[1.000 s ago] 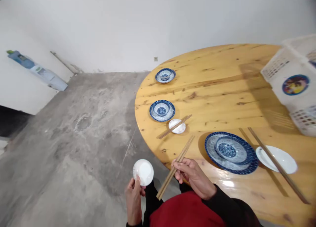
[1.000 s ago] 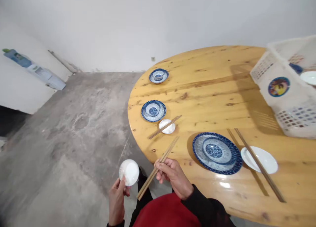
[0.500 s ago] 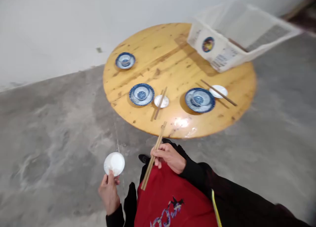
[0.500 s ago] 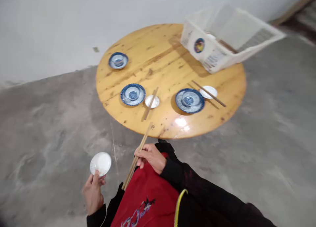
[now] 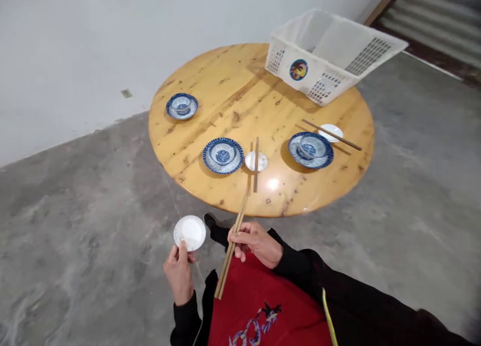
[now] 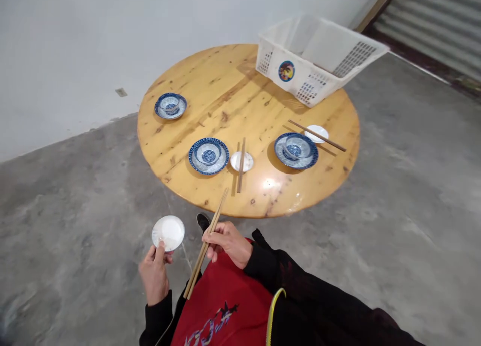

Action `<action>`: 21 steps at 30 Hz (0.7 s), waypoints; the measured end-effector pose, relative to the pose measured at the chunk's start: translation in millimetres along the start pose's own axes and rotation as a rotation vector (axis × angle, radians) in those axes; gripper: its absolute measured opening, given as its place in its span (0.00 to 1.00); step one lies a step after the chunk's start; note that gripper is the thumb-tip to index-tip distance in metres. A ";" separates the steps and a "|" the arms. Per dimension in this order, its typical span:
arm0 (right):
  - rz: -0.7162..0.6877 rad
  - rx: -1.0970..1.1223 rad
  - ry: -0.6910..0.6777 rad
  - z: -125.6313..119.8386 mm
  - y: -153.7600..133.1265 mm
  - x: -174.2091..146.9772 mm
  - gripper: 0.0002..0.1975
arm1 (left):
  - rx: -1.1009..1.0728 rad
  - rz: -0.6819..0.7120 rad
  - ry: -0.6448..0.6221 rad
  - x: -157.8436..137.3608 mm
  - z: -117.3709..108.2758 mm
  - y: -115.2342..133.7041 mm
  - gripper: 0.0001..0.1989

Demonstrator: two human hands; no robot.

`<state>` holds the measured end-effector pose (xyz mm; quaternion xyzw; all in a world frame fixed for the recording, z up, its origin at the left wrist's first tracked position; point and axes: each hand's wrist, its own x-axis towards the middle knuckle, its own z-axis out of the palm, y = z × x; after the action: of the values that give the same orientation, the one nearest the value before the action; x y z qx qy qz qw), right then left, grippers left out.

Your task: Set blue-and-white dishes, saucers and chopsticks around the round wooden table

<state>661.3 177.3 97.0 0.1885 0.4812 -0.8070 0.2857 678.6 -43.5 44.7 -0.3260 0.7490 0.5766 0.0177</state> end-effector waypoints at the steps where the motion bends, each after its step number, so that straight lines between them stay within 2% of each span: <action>1: 0.019 0.006 -0.018 9.6 -1.6 16.0 0.22 | 0.042 0.002 0.022 9.3 -8.1 2.9 0.20; 6: 0.118 0.070 -0.178 71.8 -15.8 96.1 0.22 | 0.232 -0.074 0.156 48.9 -62.5 18.9 0.25; 8: 0.125 0.089 -0.245 95.5 -23.7 119.7 0.22 | 0.255 -0.119 0.226 65.8 -82.4 25.6 0.26; 11: 0.130 0.087 -0.254 119.8 -34.4 144.1 0.22 | 0.226 -0.141 0.288 95.5 -103.3 37.6 0.26; 16: 0.106 0.065 -0.160 137.3 -41.1 171.7 0.23 | 0.248 -0.048 0.169 158.4 -114.4 66.3 0.27; 21: -0.055 0.162 0.002 164.1 -34.8 200.8 0.21 | 0.231 0.089 -0.070 243.1 -110.5 96.1 0.25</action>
<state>480.3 -11.0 80.5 0.1986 0.4198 -0.8506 0.2466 477.0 -242.2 65.7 -0.2677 0.8232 0.4975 0.0556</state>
